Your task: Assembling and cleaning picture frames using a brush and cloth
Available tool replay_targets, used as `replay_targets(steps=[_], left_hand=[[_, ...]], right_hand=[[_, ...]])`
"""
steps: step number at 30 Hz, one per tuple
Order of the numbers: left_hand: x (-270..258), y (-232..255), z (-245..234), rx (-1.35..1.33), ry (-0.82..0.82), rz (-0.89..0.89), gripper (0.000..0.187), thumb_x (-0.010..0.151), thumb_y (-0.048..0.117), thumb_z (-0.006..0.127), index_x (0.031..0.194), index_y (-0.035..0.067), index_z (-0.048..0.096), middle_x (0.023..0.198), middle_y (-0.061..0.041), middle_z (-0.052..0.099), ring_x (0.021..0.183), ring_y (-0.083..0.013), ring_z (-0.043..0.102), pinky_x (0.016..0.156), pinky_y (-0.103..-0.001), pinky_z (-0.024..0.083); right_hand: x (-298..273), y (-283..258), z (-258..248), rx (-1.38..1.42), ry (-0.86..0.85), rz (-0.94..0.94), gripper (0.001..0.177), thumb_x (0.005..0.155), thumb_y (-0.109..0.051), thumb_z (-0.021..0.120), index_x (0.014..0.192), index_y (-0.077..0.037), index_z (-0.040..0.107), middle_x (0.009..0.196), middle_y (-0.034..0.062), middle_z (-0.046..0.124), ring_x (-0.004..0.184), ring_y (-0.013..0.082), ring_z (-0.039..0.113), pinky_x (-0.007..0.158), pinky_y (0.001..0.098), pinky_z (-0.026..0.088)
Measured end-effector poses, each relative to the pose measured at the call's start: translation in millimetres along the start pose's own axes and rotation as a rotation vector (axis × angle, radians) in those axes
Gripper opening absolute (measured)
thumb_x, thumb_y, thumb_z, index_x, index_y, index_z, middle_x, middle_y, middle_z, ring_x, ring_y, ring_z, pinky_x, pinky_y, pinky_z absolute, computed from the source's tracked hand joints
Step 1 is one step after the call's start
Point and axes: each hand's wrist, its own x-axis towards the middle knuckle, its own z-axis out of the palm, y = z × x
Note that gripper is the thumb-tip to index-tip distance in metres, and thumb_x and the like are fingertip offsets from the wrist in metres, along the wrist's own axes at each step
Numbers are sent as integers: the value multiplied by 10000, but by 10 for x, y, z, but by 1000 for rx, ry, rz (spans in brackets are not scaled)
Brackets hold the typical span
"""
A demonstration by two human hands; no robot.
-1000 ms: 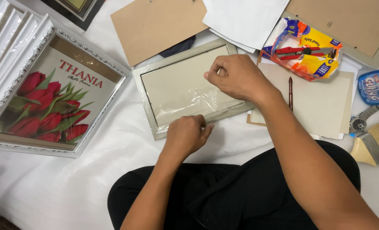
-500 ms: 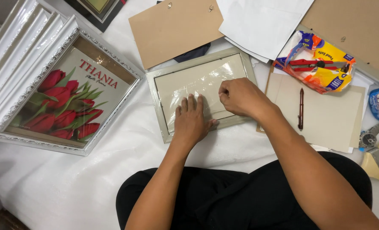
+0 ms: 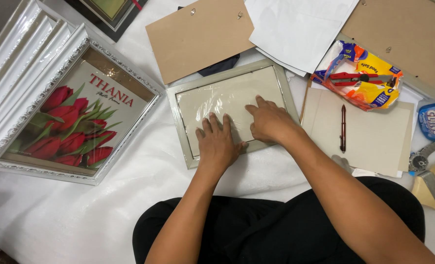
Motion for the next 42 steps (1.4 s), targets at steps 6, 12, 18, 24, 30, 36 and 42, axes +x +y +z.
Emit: replay_targets(steps=[6,12,18,24,30,36,42], left_hand=[[34,49,-69,19,-76,-24,992,862,540,721,1585,23,278,1606,-359,237,1488,-549,209,1164,-673,194],[30,37,-60,4,-50,-20,980,854,521,739,1578,22,307,1596,-364,261,1481,-560,222,1156,-667,202],[65,45,-48,-1,-40,-42,954,856,482,755,1583,42,319,1607,-338,260,1474,-533,222,1157,-661,199],[89,-25,-124,-13,-21,-46,964,841,490,772,1589,84,319,1620,-304,244,1467,-499,237,1155,-662,209],[129,-46,-40,5,10,-47,957,848,504,763,1592,104,315,1613,-293,261,1459,-491,243,1133,-657,230],[164,-84,3,23,-15,-47,961,855,526,747,1602,123,296,1630,-276,248,1468,-475,235,1145,-646,224],[177,-338,-184,-40,-61,59,1010,766,282,870,1593,119,314,1637,-227,290,1474,-423,292,1155,-608,289]], right_hand=[[47,48,74,-2,11,68,663,877,-155,549,1535,-107,488,1644,294,280,1463,546,325,1071,690,370],[11,13,48,-31,35,73,660,877,-137,560,1534,-123,494,1637,281,313,1447,539,354,1065,662,389],[45,26,38,-57,22,85,699,853,-123,593,1544,-149,489,1665,240,285,1460,522,332,1082,651,364],[-21,12,-49,-69,-7,84,710,855,-83,574,1553,-166,475,1677,210,282,1466,498,335,1094,635,374],[-91,219,-271,21,-12,188,401,789,-147,600,1123,-68,807,1215,257,732,1136,503,671,906,604,549],[186,502,56,-104,-95,282,433,696,-197,651,1072,-69,823,1060,237,775,1005,458,735,821,640,555],[199,450,106,-123,-106,242,375,678,-78,664,1007,31,806,933,249,773,928,459,747,790,628,568]])
